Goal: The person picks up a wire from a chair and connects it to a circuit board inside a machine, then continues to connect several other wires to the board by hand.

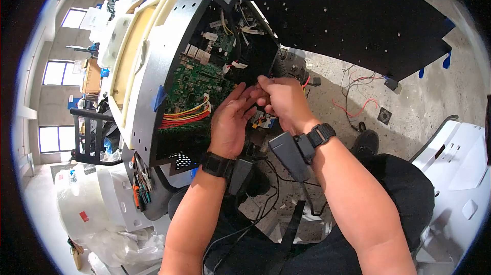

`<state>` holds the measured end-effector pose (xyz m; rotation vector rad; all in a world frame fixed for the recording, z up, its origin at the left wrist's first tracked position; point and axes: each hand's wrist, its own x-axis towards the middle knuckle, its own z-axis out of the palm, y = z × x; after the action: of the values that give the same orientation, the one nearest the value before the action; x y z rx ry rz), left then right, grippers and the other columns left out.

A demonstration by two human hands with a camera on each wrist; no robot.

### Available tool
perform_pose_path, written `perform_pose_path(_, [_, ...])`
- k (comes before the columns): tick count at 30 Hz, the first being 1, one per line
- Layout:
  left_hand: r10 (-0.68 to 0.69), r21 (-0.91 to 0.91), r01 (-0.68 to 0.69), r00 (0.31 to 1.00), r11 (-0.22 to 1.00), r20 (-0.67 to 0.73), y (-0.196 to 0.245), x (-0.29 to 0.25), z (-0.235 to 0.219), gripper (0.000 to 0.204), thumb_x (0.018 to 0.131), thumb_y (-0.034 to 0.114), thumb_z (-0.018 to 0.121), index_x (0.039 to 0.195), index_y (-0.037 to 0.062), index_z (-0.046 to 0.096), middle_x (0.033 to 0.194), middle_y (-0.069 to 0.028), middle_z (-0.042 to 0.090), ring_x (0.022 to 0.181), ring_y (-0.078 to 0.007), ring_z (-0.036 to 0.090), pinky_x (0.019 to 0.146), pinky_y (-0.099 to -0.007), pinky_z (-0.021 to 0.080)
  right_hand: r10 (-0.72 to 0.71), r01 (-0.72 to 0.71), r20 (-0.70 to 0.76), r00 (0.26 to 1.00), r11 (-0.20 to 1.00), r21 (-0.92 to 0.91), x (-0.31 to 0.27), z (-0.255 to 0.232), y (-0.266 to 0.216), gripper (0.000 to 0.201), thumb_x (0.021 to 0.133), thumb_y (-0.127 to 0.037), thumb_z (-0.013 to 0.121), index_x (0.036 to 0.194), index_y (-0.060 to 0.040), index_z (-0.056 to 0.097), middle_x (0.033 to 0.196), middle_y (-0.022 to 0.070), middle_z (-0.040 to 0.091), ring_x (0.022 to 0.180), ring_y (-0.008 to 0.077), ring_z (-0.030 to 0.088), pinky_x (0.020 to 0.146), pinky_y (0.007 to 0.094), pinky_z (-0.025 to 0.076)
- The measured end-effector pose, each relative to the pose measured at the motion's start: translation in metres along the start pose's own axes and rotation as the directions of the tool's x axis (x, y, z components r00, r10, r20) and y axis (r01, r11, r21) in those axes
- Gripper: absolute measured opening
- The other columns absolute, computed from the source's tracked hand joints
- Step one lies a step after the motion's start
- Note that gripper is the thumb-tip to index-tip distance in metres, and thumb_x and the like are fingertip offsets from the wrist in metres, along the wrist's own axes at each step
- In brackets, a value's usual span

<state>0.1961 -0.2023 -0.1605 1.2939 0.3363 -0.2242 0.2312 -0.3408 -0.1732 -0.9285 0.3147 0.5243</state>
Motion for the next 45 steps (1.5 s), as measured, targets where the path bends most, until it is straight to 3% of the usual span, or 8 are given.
perform_pose_path(10, [0.093, -0.135, -0.09, 0.995, 0.987, 0.02, -0.003, 0.009, 0.015, 0.046, 0.087, 0.017, 0.048, 0.127, -0.0039, 0.037, 0.113, -0.0114, 0.054, 0.099, -0.0174, 0.054, 0.088, -0.031, 0.04, -0.339, 0.309, -0.017, 0.94, 0.876, -0.37, 0.013, -0.002, 0.013, 0.019, 0.083, -0.017, 0.057, 0.08, 0.001, 0.06, 0.071, 0.0117, 0.063, 0.062, 0.0199, 0.061, 0.053, 0.0301, 0.045])
perform_pose_path(19, [-0.04, -0.175, 0.022, 0.994, 0.984, -0.105, -0.004, 0.033, 0.011, 0.022, 0.088, 0.031, 0.057, 0.094, 0.0098, 0.058, 0.085, 0.0008, 0.059, 0.079, -0.0104, 0.054, 0.074, -0.0266, 0.041, -0.646, 0.627, 0.513, 0.565, -0.067, -0.776, 0.008, -0.015, -0.013, 0.021, 0.083, -0.02, 0.059, 0.086, 0.0001, 0.062, 0.071, 0.0099, 0.063, 0.062, 0.0152, 0.06, 0.055, 0.0295, 0.045])
perform_pose_path(25, [-0.084, -0.196, 0.045, 0.977, 0.979, -0.194, -0.004, 0.033, 0.017, 0.02, 0.087, 0.03, 0.059, 0.09, 0.0102, 0.059, 0.08, 0.0018, 0.058, 0.074, -0.0092, 0.053, 0.068, -0.0238, 0.04, 0.041, -0.031, 0.006, 0.999, 0.842, -0.538, -0.003, -0.003, -0.031, 0.032, 0.088, -0.032, 0.057, 0.088, -0.0003, 0.063, 0.074, 0.0047, 0.062, 0.062, 0.0105, 0.056, 0.052, 0.0219, 0.043])
perform_pose_path(29, [-0.076, -0.191, 0.054, 0.991, 0.98, -0.11, -0.006, 0.033, 0.01, 0.019, 0.087, 0.029, 0.059, 0.09, 0.0104, 0.059, 0.079, 0.0018, 0.059, 0.074, -0.0086, 0.053, 0.066, -0.0237, 0.039, 0.071, -0.058, 0.018, 0.997, 0.911, -0.408, 0.003, -0.003, -0.028, 0.031, 0.086, -0.03, 0.06, 0.085, 0.0004, 0.063, 0.07, 0.0044, 0.062, 0.063, 0.0095, 0.056, 0.053, 0.0228, 0.044])
perform_pose_path(32, [-0.092, -0.177, 0.064, 0.984, 0.982, -0.152, -0.003, 0.03, 0.014, 0.02, 0.088, 0.03, 0.058, 0.09, 0.0099, 0.059, 0.08, 0.0015, 0.059, 0.074, -0.0087, 0.053, 0.067, -0.0242, 0.039, -0.233, 0.228, 0.109, 0.966, 0.582, -0.781, 0.003, -0.001, -0.033, 0.029, 0.084, -0.028, 0.062, 0.081, 0.0013, 0.063, 0.066, 0.0033, 0.061, 0.063, 0.0093, 0.057, 0.056, 0.0227, 0.045])
perform_pose_path(34, [-0.096, -0.159, 0.068, 0.981, 0.985, -0.17, -0.002, 0.03, 0.017, 0.021, 0.088, 0.03, 0.058, 0.091, 0.0095, 0.059, 0.08, 0.0015, 0.059, 0.073, -0.0086, 0.053, 0.067, -0.0243, 0.04, -0.543, 0.568, 0.488, 0.683, -0.025, -0.823, -0.001, -0.003, -0.031, 0.028, 0.079, -0.026, 0.063, 0.08, 0.0017, 0.064, 0.068, 0.0117, 0.064, 0.062, 0.0165, 0.063, 0.056, 0.0329, 0.048])
perform_pose_path(39, [0.0, -0.152, -0.007, 0.999, 0.988, -0.044, -0.017, 0.043, 0.006, 0.021, 0.09, 0.028, 0.055, 0.093, 0.0081, 0.059, 0.079, 0.0001, 0.059, 0.075, -0.0095, 0.053, 0.068, -0.0251, 0.039, 0.093, -0.091, -0.028, 0.995, 0.789, -0.608, 0.0, 0.005, -0.039, 0.04, 0.089, -0.039, 0.051, 0.084, -0.001, 0.063, 0.071, 0.0025, 0.061, 0.061, 0.0094, 0.055, 0.051, 0.0211, 0.041])
perform_pose_path(45, [-0.037, -0.182, 0.03, 0.999, 0.983, -0.035, -0.005, 0.038, 0.008, 0.02, 0.09, 0.028, 0.054, 0.089, 0.0084, 0.058, 0.08, 0.0, 0.058, 0.073, -0.01, 0.052, 0.068, -0.025, 0.039, 0.03, 0.045, 0.104, 0.994, 0.761, -0.647, 0.006, 0.001, -0.037, 0.033, 0.087, -0.034, 0.054, 0.083, -0.0031, 0.064, 0.07, 0.0032, 0.062, 0.063, 0.011, 0.057, 0.052, 0.0242, 0.042])
